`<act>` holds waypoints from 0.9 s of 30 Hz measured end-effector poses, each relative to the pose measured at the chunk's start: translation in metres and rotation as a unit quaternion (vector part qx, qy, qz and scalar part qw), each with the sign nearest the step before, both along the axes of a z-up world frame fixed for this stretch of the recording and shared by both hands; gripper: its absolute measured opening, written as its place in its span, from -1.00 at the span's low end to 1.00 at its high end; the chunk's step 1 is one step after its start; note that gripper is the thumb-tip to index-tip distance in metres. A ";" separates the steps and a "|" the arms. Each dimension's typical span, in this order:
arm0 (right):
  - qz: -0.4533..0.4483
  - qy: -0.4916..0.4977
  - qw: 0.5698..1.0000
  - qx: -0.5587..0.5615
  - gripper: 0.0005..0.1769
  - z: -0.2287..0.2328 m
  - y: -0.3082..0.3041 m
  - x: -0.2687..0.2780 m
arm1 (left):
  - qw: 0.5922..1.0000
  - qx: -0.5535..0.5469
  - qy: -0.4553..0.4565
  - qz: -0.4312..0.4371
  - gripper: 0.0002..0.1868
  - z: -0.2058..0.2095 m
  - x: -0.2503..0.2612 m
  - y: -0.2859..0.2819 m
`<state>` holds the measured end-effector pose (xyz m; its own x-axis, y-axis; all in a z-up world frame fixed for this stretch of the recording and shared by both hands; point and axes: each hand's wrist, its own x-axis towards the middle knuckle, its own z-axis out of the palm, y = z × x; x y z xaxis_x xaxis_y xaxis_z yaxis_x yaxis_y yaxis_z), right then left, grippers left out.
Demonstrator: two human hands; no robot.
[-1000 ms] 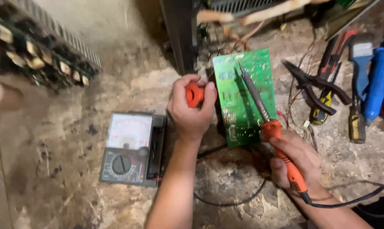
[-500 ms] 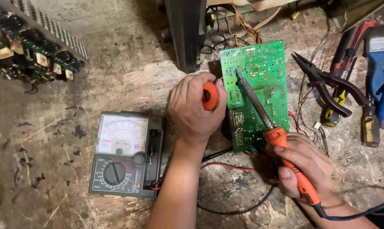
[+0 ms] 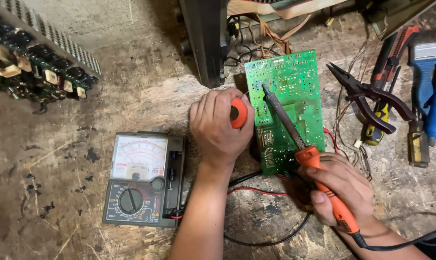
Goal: The person uses a soldering iron and solder wire to work on a green circuit board. They also use a blue desoldering pump to remove solder from the board. A multimeter is visible on the workbench nearby.
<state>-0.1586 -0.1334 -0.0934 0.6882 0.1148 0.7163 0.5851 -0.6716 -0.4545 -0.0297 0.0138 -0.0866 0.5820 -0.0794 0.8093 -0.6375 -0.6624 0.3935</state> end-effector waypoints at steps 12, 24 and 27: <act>0.003 -0.004 1.000 0.000 -0.68 0.006 0.002 0.003 | 0.999 0.033 -0.017 0.006 -0.89 -0.006 0.001 -0.002; 0.009 0.019 1.000 0.006 -0.69 0.011 0.001 0.001 | 0.998 0.037 -0.041 0.007 -0.84 -0.004 0.000 -0.003; 0.010 0.022 1.000 0.004 -0.69 0.013 0.002 0.002 | 0.999 0.028 -0.045 0.004 -0.85 -0.003 0.000 -0.004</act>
<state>-0.1566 -0.1315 -0.0801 0.7161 0.1239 0.6870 0.5783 -0.6564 -0.4844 -0.0301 0.0102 -0.0893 0.5079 -0.1220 0.8527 -0.6634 -0.6868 0.2969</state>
